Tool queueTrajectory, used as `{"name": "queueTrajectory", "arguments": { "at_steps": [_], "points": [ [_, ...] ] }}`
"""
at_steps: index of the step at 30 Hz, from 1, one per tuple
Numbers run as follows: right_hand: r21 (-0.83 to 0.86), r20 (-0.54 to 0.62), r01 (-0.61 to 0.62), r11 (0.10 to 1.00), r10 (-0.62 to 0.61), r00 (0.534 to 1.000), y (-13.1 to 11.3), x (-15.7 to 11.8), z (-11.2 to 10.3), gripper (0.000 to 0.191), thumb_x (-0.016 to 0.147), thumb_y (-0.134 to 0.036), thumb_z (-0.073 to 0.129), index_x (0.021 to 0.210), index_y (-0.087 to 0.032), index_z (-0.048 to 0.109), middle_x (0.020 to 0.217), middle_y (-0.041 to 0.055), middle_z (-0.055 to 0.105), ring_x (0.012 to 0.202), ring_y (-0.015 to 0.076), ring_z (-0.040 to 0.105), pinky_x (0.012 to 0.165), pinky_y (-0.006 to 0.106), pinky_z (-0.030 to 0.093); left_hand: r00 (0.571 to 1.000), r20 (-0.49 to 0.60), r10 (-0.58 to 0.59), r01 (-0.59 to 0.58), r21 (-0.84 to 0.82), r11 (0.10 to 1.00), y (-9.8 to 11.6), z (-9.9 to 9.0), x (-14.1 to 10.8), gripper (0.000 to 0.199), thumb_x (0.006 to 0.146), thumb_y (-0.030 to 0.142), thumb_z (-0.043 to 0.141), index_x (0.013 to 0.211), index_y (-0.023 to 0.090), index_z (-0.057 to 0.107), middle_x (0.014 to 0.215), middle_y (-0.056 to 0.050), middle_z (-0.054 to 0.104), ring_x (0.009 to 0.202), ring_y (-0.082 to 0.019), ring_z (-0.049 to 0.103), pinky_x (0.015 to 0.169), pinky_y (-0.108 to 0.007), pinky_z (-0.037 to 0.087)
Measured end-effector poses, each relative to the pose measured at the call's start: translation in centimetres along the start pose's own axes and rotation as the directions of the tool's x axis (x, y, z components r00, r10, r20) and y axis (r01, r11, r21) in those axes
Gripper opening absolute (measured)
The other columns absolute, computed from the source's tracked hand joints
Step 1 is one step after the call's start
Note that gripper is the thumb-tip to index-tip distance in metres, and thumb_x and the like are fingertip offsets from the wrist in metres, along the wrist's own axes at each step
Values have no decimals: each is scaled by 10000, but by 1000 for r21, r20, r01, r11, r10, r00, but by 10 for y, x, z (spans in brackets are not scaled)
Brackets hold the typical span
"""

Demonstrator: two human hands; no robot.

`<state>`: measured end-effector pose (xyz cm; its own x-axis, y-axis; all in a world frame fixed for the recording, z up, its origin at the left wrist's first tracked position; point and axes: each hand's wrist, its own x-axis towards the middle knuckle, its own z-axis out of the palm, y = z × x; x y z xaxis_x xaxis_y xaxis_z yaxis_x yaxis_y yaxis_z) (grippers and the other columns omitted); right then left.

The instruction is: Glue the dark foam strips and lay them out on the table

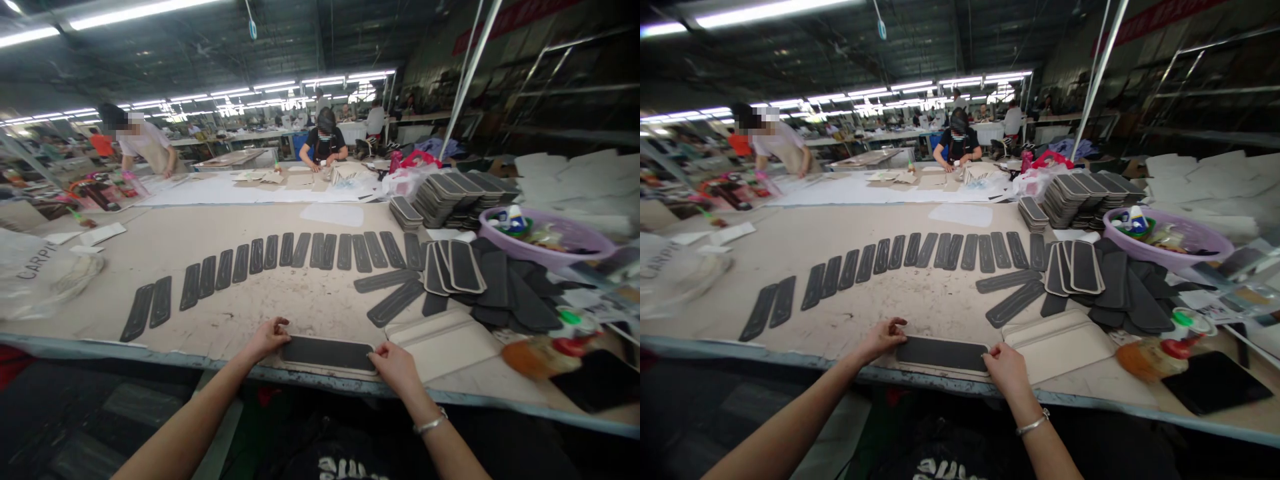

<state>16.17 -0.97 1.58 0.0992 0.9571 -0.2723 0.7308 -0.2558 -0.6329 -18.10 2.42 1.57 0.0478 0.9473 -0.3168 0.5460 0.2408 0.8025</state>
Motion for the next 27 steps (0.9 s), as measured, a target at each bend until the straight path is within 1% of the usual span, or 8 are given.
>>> {"name": "queueTrajectory", "arguments": {
  "at_steps": [3, 8, 13, 18, 21, 23, 25, 27],
  "points": [
    [-21, 18, 8, 1000, -7, 1000, 0, -1, 0, 127, 781, -283, 573, 669, -225, 585, 615, -24, 633, 653, 171, 598, 621, 267, 375, 999, -47, -20, 22, 47, 999, 3, 0, -4, 424, 646, 187, 636, 1056, 125, 548, 653, 36, 609, 600, -127, 580, 569, -230, 431],
    [-38, 50, 14, 999, -12, 999, 2, 0, -1, 131, 791, -294, 557, 683, -226, 588, 599, -27, 629, 621, 171, 599, 608, 275, 377, 991, -134, -12, 34, 161, 986, 12, 3, -12, 356, 662, 174, 674, 1009, 138, 600, 694, 19, 635, 673, -140, 607, 627, -233, 440],
    [-49, 48, 22, 999, -19, 999, 3, 1, 0, 123, 792, -295, 549, 695, -229, 586, 608, -34, 632, 632, 164, 602, 613, 269, 376, 986, -160, 35, 10, 274, 962, 23, 8, -19, 312, 706, 151, 665, 1014, 143, 614, 757, -12, 658, 750, -166, 615, 710, -260, 439],
    [-55, 27, 21, 998, -19, 999, 5, 1, 2, 117, 784, -307, 552, 704, -228, 587, 621, -29, 635, 649, 168, 604, 619, 269, 377, 981, -175, 83, -19, 341, 940, 26, 16, -23, 270, 749, 129, 624, 1018, 150, 618, 838, -47, 676, 831, -191, 619, 784, -284, 440],
    [-54, 8, 28, 998, -27, 1000, 5, 0, 3, 109, 770, -310, 556, 706, -229, 590, 636, -23, 638, 653, 171, 604, 619, 269, 379, 977, -185, 104, -34, 346, 938, 23, 17, -23, 261, 768, 132, 602, 1027, 155, 612, 880, -57, 679, 876, -194, 618, 821, -289, 440],
    [-51, 2, 36, 998, -36, 999, 5, -1, 3, 111, 768, -320, 557, 709, -232, 590, 642, -24, 639, 653, 172, 604, 620, 269, 382, 977, -185, 104, -36, 339, 940, 19, 14, -22, 261, 767, 150, 607, 1027, 158, 607, 856, -48, 682, 848, -186, 626, 799, -282, 453],
    [-47, 0, 44, 998, -44, 999, 5, -2, 3, 120, 772, -333, 552, 713, -234, 587, 642, -25, 639, 653, 172, 605, 621, 270, 384, 983, -162, 88, -38, 288, 957, 14, 10, -21, 292, 750, 169, 627, 1040, 157, 598, 815, -29, 682, 784, -169, 635, 748, -265, 471],
    [-44, -2, 51, 998, -51, 999, 6, -2, 3, 125, 773, -340, 549, 713, -235, 582, 645, -24, 639, 653, 174, 607, 621, 272, 385, 991, -117, 62, -38, 200, 979, 10, 6, -19, 363, 717, 161, 644, 1074, 155, 580, 801, -11, 679, 735, -150, 639, 702, -241, 484]
  ]
}}
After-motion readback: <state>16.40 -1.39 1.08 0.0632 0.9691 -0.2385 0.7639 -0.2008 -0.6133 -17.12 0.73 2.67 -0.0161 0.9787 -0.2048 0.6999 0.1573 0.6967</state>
